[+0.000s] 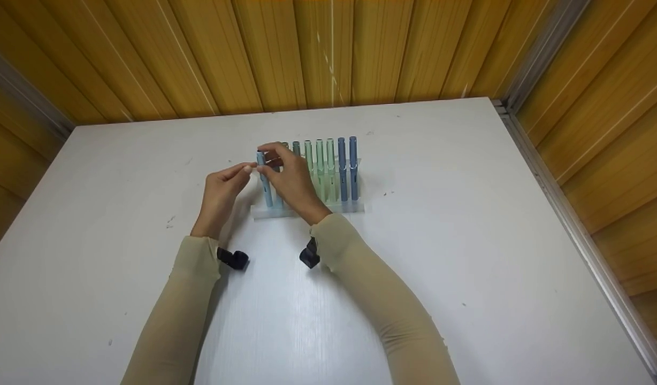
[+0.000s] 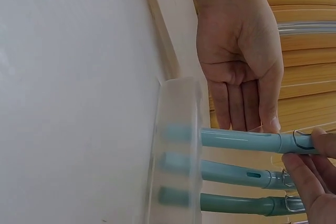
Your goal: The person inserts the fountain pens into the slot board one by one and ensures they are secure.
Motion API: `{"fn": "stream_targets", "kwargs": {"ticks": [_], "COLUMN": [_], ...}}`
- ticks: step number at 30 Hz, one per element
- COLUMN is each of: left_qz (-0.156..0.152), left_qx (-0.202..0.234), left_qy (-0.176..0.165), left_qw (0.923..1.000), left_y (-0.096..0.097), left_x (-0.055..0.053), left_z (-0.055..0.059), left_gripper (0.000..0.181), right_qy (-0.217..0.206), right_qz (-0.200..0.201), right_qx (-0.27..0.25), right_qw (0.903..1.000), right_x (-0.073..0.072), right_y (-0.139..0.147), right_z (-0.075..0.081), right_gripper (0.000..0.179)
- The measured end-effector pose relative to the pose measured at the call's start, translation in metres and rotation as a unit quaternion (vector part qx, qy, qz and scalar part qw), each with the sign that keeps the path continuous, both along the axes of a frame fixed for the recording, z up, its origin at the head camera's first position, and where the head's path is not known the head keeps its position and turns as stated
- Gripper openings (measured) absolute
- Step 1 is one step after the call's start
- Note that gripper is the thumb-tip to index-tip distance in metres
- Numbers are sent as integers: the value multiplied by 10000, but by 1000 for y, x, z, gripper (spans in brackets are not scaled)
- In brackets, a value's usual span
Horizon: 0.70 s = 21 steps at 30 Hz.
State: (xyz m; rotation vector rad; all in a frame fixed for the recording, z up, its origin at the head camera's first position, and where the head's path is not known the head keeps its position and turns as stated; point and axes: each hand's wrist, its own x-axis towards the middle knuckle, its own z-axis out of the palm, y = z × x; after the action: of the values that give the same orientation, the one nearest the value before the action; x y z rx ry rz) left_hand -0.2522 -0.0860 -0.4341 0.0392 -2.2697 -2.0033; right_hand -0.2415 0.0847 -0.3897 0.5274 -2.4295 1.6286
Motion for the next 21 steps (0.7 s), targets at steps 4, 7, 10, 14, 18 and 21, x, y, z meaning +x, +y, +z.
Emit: {"fn": "stream_targets", "kwargs": {"ticks": [4, 7, 10, 14, 18, 21], "left_qz": [-35, -47, -36, -23, -40, -45], "left_qx": [-33, -9, 13, 11, 23, 6], "left_qy": [-37, -26, -30, -29, -17, -17], "left_qw": [10000, 10000, 10000, 10000, 10000, 10000], "left_y": [-1, -1, -1, 0, 0, 0], "left_x": [1, 1, 1, 1, 1, 2], "left_z": [0, 0, -1, -1, -1, 0], "left_gripper": [28, 28, 28, 27, 27, 27], "right_qy": [113, 264, 446, 709, 978, 1142], "right_qz": [17, 25, 31, 7, 36, 86], "right_qx": [264, 419, 614, 995, 1351, 1592], "right_qw": [9996, 9988, 9971, 9925, 9860, 9806], "right_x": [-1, -2, -3, -4, -6, -7], "right_y": [0, 1, 1, 1, 2, 3], "right_z": [4, 8, 12, 15, 16, 18], "right_gripper": [36, 34, 32, 30, 28, 28]}}
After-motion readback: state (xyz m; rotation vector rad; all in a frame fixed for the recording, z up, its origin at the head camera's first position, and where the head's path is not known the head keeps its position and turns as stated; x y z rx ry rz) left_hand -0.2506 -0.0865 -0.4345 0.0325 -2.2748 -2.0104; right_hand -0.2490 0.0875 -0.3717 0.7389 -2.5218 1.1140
